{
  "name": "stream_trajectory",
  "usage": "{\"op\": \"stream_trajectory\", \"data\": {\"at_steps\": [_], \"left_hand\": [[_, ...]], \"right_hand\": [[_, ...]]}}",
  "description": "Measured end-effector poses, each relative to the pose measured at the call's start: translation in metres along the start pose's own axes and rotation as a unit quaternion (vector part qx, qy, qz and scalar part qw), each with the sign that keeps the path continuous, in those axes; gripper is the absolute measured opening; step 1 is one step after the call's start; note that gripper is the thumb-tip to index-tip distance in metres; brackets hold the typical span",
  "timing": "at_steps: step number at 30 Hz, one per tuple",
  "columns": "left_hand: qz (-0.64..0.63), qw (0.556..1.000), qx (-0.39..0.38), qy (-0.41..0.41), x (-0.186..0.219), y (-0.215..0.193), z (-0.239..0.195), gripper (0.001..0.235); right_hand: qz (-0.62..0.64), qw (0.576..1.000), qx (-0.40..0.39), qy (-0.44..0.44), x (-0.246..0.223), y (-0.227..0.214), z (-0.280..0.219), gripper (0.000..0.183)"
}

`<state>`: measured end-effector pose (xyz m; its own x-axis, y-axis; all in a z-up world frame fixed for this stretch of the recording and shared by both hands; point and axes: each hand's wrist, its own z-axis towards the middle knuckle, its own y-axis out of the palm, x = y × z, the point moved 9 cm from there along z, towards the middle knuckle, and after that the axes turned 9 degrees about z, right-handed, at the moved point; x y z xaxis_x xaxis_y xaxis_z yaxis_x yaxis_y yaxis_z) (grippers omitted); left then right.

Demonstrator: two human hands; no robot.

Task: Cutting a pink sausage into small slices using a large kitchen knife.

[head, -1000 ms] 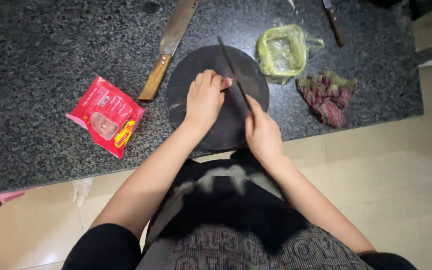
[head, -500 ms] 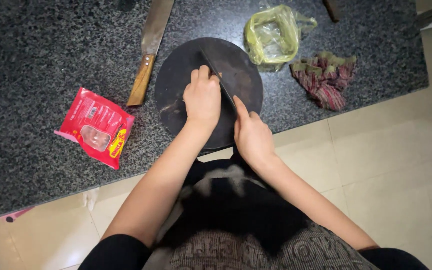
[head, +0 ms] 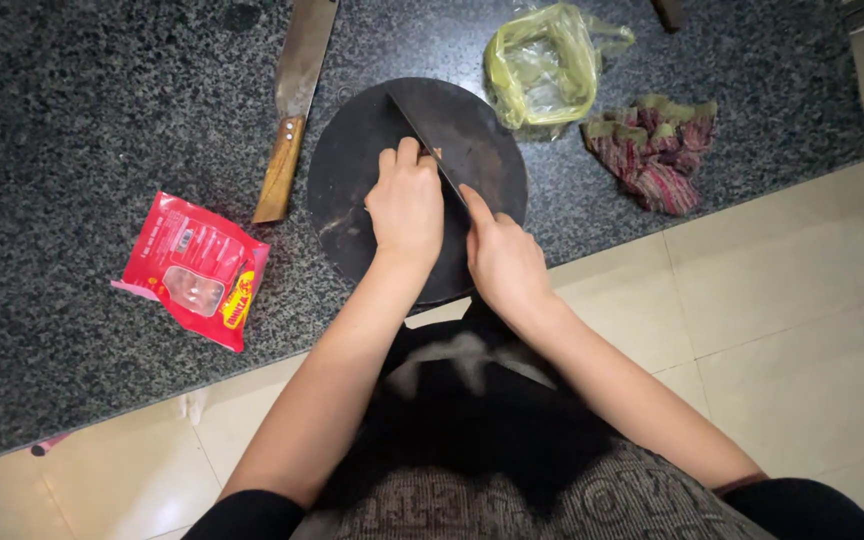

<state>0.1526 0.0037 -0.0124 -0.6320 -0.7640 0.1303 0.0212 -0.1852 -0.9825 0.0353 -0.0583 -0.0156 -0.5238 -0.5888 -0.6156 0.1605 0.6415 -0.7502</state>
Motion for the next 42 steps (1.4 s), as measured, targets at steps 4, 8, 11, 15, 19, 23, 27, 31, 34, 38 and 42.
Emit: {"op": "stream_trajectory", "data": {"at_steps": [4, 8, 11, 15, 19, 23, 27, 31, 34, 38, 42], "left_hand": [[0.001, 1.0, 0.007, 0.005, 0.001, -0.004, -0.001, 0.01], [-0.011, 1.0, 0.019, 0.007, 0.001, -0.005, -0.001, 0.011], [-0.018, 0.999, 0.027, 0.004, -0.001, -0.008, -0.001, 0.011], [-0.038, 0.999, 0.029, 0.009, -0.004, -0.009, 0.0, 0.012], [-0.059, 0.998, 0.026, 0.016, -0.007, -0.01, 0.002, 0.009], [-0.07, 0.995, 0.051, 0.041, -0.002, -0.015, 0.01, 0.013], [-0.045, 0.993, 0.074, 0.077, 0.005, 0.036, 0.026, 0.024], [0.021, 0.995, 0.041, 0.089, 0.009, 0.058, 0.042, 0.017], [-0.001, 0.996, 0.006, 0.092, 0.01, 0.044, 0.054, 0.016], [-0.02, 0.997, -0.016, 0.074, 0.001, 0.056, 0.082, 0.016], [-0.096, 0.994, -0.044, 0.031, -0.016, 0.058, 0.123, 0.013]], "right_hand": [[0.009, 1.0, 0.012, -0.02, 0.003, 0.006, 0.011, 0.054], [0.01, 1.0, 0.011, -0.013, 0.005, 0.012, 0.024, 0.053], [0.018, 1.0, 0.007, -0.012, 0.008, 0.013, 0.024, 0.054], [0.031, 0.999, 0.017, -0.025, 0.019, 0.01, 0.01, 0.05], [0.095, 0.995, 0.03, -0.014, 0.03, -0.012, -0.017, 0.045], [0.153, 0.984, 0.094, -0.009, 0.038, -0.041, -0.03, 0.041], [0.18, 0.975, 0.128, 0.004, 0.047, -0.056, -0.03, 0.04], [0.183, 0.967, 0.168, -0.052, 0.046, -0.064, -0.036, 0.039], [0.203, 0.969, 0.134, 0.054, 0.06, -0.056, -0.036, 0.041], [0.191, 0.97, 0.124, 0.086, 0.067, -0.052, -0.038, 0.042], [0.2, 0.968, 0.14, 0.062, 0.066, -0.053, -0.039, 0.041]]}}
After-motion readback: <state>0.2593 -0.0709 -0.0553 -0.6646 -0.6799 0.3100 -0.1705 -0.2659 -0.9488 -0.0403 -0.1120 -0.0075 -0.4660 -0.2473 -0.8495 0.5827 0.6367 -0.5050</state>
